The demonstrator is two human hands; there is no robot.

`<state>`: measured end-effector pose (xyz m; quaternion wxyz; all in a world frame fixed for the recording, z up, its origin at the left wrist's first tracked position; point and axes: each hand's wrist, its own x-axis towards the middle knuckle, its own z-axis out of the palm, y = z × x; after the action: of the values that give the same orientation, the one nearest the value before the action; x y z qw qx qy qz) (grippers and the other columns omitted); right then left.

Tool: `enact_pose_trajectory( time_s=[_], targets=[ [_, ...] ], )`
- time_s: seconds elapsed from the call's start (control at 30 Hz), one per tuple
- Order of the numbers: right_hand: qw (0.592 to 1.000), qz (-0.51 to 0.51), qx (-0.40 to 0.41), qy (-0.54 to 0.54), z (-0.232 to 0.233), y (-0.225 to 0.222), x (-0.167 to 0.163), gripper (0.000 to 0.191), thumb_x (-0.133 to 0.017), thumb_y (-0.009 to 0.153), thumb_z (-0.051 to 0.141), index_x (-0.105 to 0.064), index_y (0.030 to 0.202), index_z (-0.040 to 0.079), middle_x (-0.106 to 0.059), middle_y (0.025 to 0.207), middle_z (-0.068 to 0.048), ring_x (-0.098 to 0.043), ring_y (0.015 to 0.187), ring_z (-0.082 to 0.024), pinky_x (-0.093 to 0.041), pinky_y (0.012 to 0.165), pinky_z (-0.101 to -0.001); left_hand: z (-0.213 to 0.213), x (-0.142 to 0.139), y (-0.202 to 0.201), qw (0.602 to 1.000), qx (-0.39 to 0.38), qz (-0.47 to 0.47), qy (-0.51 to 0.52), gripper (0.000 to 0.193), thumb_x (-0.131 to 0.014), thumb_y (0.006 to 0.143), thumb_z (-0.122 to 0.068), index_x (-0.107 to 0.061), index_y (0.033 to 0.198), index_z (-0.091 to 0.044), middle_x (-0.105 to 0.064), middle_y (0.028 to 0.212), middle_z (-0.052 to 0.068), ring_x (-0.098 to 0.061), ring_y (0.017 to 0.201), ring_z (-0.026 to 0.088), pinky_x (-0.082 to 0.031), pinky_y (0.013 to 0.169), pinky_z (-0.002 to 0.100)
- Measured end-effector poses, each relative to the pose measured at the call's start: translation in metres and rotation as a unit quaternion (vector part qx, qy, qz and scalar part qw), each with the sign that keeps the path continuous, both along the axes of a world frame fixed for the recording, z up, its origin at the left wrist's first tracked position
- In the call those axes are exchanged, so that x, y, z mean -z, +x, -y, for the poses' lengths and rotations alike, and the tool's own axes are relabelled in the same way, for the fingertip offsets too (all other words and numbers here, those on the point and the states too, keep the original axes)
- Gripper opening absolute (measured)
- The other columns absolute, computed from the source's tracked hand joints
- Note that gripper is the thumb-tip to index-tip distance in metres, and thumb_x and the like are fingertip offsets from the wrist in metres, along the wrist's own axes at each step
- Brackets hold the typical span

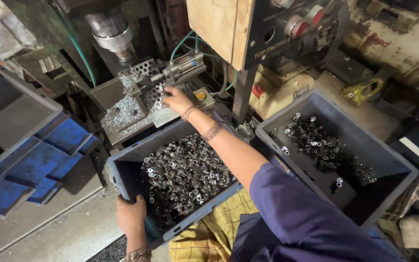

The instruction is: The person sits at a benchtop drilling and facing machine, picks small black metal fittings one at a time from a crate, seats each fitting in the machine fixture, and operates the machine to machine the part. Machined fittings are placed into a second crate beside the first, and the person occasionally repositions the crates.

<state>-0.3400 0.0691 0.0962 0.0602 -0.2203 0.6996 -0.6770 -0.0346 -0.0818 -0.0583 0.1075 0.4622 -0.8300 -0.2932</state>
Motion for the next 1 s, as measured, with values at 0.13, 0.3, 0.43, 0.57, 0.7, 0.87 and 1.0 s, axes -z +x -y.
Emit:
enact_pose_trajectory(
  time_s=[0.13,0.3,0.43,0.57,0.7,0.87,1.0],
  targets=[
    [0.977,0.073,0.0,-0.202,0.028,0.0,-0.018,0.05,-0.065,0.092,-0.002,-0.052,0.141,-0.004,-0.071,0.108,-0.014,-0.073,0.086,-0.019,-0.063,0.074,-0.0307,-0.001,-0.003,0.001,1.0,-0.003,0.008,0.005,0.064,-0.073,0.084,-0.036,-0.057,0.138,-0.006,-0.073,0.114,0.026,-0.069,0.107,0.044,-0.054,0.094,0.051],
    [0.952,0.134,0.104,-0.255,0.046,0.008,-0.042,0.038,-0.071,0.088,-0.003,-0.06,0.124,-0.001,-0.071,0.104,-0.011,-0.074,0.082,-0.018,-0.066,0.071,-0.0333,-0.005,-0.009,0.002,1.0,-0.002,-0.004,0.024,0.057,-0.072,0.084,-0.035,-0.059,0.133,-0.007,-0.075,0.113,0.022,-0.071,0.106,0.042,-0.055,0.094,0.05],
    [0.972,0.044,0.213,-0.086,0.052,0.017,-0.047,0.024,-0.082,0.09,0.019,-0.079,0.105,0.001,-0.076,0.085,-0.007,-0.067,0.068,-0.018,-0.055,0.059,-0.0308,-0.007,-0.013,0.002,1.0,-0.01,0.009,0.02,0.058,-0.072,0.084,-0.035,-0.059,0.134,-0.009,-0.074,0.113,0.022,-0.07,0.106,0.042,-0.054,0.093,0.05],
    [0.977,0.014,0.21,0.014,0.056,0.019,-0.035,0.038,-0.064,0.103,0.041,-0.08,0.104,0.006,-0.072,0.073,-0.003,-0.071,0.062,-0.016,-0.055,0.059,-0.0287,-0.007,-0.013,0.002,1.0,-0.009,0.006,0.017,0.06,-0.073,0.083,-0.034,-0.058,0.135,-0.008,-0.074,0.112,0.023,-0.07,0.106,0.043,-0.054,0.093,0.05],
    [0.987,0.123,0.1,-0.039,0.05,0.013,-0.018,0.041,-0.061,0.098,0.041,-0.07,0.124,0.01,-0.074,0.093,-0.008,-0.073,0.068,-0.02,-0.061,0.063,-0.0388,-0.006,-0.011,0.003,1.0,-0.001,0.002,0.007,0.057,-0.073,0.085,-0.035,-0.06,0.133,-0.007,-0.073,0.112,0.025,-0.069,0.107,0.044,-0.054,0.093,0.051],
    [0.927,-0.297,0.181,0.139,-0.007,0.005,0.0,0.054,-0.071,0.093,0.028,-0.06,0.142,0.008,-0.062,0.131,-0.019,-0.065,0.114,-0.037,-0.055,0.095,-0.0459,0.002,-0.003,0.002,1.0,-0.003,0.009,0.018,0.055,-0.072,0.085,-0.035,-0.061,0.132,-0.007,-0.075,0.113,0.023,-0.07,0.107,0.044,-0.054,0.095,0.052],
    [0.882,-0.204,0.167,0.39,-0.086,0.014,0.001,0.038,-0.065,0.094,0.021,-0.069,0.132,0.023,-0.05,0.15,-0.014,-0.058,0.116,-0.039,-0.048,0.103,-0.0515,0.008,0.008,-0.002,1.0,-0.002,0.007,-0.003,0.06,-0.074,0.082,-0.035,-0.06,0.134,-0.008,-0.073,0.115,0.025,-0.069,0.108,0.045,-0.054,0.094,0.052]
  ],
)
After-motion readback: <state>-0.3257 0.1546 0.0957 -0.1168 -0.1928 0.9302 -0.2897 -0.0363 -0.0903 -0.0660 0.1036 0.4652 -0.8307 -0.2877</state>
